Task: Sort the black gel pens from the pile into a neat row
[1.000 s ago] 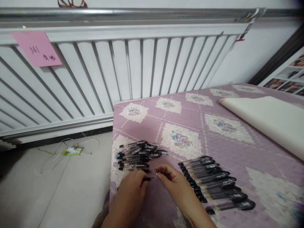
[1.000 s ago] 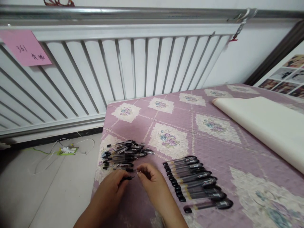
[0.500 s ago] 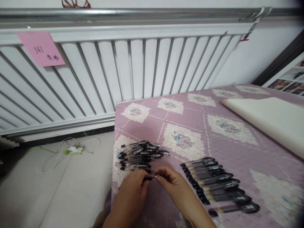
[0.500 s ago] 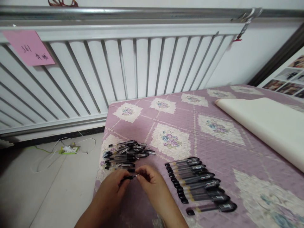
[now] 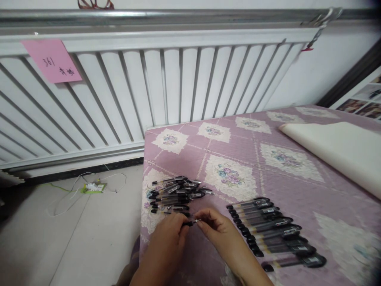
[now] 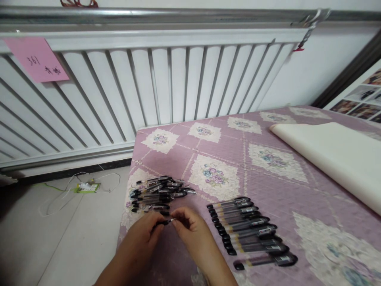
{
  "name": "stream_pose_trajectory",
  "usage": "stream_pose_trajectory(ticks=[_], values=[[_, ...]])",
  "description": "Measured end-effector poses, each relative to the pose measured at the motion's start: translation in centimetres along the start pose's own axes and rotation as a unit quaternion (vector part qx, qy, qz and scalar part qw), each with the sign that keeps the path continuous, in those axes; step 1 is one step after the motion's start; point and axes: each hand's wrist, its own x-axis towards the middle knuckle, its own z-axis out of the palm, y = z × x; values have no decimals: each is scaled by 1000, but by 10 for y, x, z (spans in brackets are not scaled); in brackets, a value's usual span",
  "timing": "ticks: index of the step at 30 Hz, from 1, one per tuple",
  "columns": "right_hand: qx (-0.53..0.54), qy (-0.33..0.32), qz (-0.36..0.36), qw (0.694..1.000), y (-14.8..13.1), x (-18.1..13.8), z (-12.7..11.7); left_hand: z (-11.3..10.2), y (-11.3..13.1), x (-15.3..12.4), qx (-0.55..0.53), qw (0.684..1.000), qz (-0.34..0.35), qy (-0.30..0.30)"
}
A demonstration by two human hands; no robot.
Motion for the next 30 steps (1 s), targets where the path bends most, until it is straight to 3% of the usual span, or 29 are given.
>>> stream_pose_trajectory(ticks=[16,30], values=[[-41,-33,-2,999,-7,-1,3,3,-7,2,-18,999,39,13],[-164,-33,-66,984,1,-1,2,22,-16,-2,44,986,117,107]])
